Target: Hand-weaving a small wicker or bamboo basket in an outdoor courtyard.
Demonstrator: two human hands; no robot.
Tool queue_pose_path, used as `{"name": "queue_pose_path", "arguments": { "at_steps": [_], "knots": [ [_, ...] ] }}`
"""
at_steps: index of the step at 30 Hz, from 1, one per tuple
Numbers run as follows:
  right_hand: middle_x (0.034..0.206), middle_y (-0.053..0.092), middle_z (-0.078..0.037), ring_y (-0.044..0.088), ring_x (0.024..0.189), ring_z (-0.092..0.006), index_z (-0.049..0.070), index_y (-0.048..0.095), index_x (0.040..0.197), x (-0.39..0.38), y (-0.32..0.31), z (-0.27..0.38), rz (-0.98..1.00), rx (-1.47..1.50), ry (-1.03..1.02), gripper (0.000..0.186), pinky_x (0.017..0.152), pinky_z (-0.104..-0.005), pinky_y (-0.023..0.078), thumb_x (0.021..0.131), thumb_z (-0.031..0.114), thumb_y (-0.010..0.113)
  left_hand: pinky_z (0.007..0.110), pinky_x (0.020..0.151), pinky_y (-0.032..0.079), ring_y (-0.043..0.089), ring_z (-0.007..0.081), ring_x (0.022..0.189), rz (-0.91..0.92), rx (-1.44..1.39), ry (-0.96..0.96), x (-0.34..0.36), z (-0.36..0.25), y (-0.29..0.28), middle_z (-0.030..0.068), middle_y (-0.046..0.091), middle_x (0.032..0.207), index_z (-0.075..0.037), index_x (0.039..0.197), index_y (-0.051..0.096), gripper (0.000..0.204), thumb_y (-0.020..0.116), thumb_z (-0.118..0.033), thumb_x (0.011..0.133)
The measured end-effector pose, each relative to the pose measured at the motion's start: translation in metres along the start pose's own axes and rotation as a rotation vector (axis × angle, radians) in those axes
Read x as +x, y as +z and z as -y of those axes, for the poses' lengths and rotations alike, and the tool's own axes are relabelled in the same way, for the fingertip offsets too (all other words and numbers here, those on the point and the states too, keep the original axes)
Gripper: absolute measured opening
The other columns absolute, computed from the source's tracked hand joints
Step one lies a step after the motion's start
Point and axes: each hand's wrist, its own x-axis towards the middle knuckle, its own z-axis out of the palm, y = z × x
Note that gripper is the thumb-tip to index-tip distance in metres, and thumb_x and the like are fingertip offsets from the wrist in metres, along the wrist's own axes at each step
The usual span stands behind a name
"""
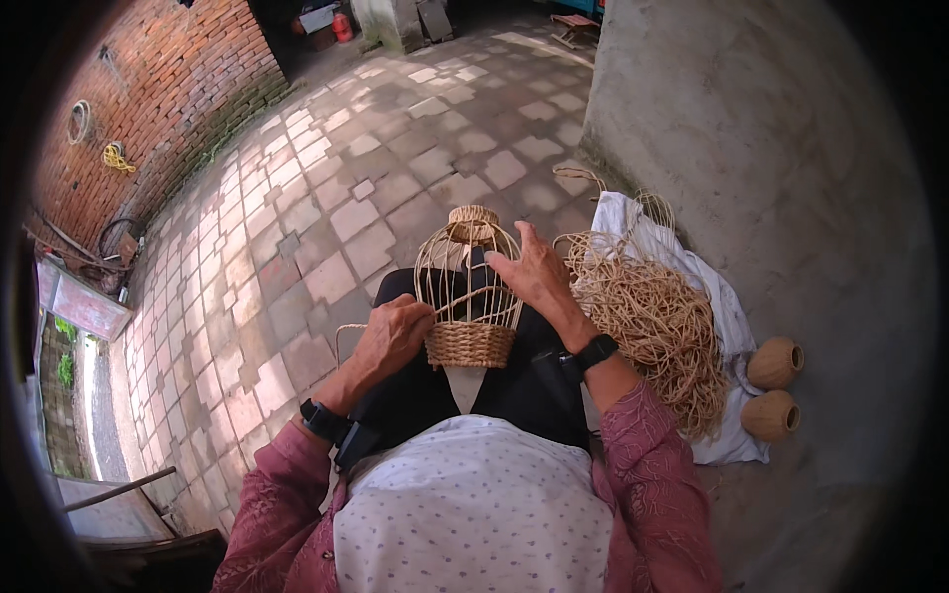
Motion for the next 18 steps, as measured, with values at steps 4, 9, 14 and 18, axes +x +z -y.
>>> {"name": "queue_pose_path", "arguments": {
  "at_steps": [4, 9, 14, 18],
  "knots": [
    [0.107, 0.062, -0.026, 0.059, 0.102, -0.0429, 0.004, 0.042, 0.134, 0.014, 0.024, -0.008, 0.143, -0.028, 0.12, 0.07, 0.088, -0.044, 0.047, 0.072, 0.03, 0.063, 0.044, 0.063, 0.049, 0.061, 0.0343, 0.069, -0.004, 0.041, -0.046, 0.002, -0.005, -0.002, 0.0153, 0.059, 0.075, -0.002, 0.077, 0.065, 0.015, 0.058, -0.013, 0.083],
    [0.107, 0.061, -0.026, 0.059, 0.103, -0.0418, 0.003, 0.042, 0.133, 0.009, 0.021, -0.011, 0.181, 0.115, -0.006, 0.069, 0.087, -0.0439, 0.047, 0.068, 0.018, 0.061, 0.047, 0.062, 0.05, 0.062, 0.0372, 0.067, -0.285, 0.478, -0.298, -0.048, 0.12, -0.043, 0.0153, 0.061, 0.074, -0.005, 0.07, 0.063, 0.017, 0.059, -0.02, 0.076],
    [0.103, 0.058, -0.017, 0.059, 0.095, -0.0277, 0.003, 0.038, 0.137, 0.002, 0.003, -0.024, 0.273, 0.2, 0.053, 0.075, 0.082, -0.0364, 0.048, 0.068, 0.013, 0.065, 0.047, 0.071, 0.054, 0.067, 0.0385, 0.082, -0.212, 0.985, -1.018, -0.195, 0.228, -0.179, 0.0209, 0.068, 0.087, -0.004, 0.081, 0.07, 0.029, 0.054, -0.028, 0.078],
    [0.099, 0.057, -0.014, 0.059, 0.09, -0.0252, 0.005, 0.037, 0.137, -0.001, 0.008, -0.012, 0.31, 0.199, 0.035, 0.073, 0.078, -0.0347, 0.048, 0.07, 0.015, 0.065, 0.045, 0.082, 0.052, 0.065, 0.0368, 0.095, -0.178, 0.838, -1.204, -0.271, 0.251, -0.207, 0.0207, 0.066, 0.102, -0.007, 0.098, 0.071, 0.033, 0.055, -0.03, 0.079]
  ]
}}
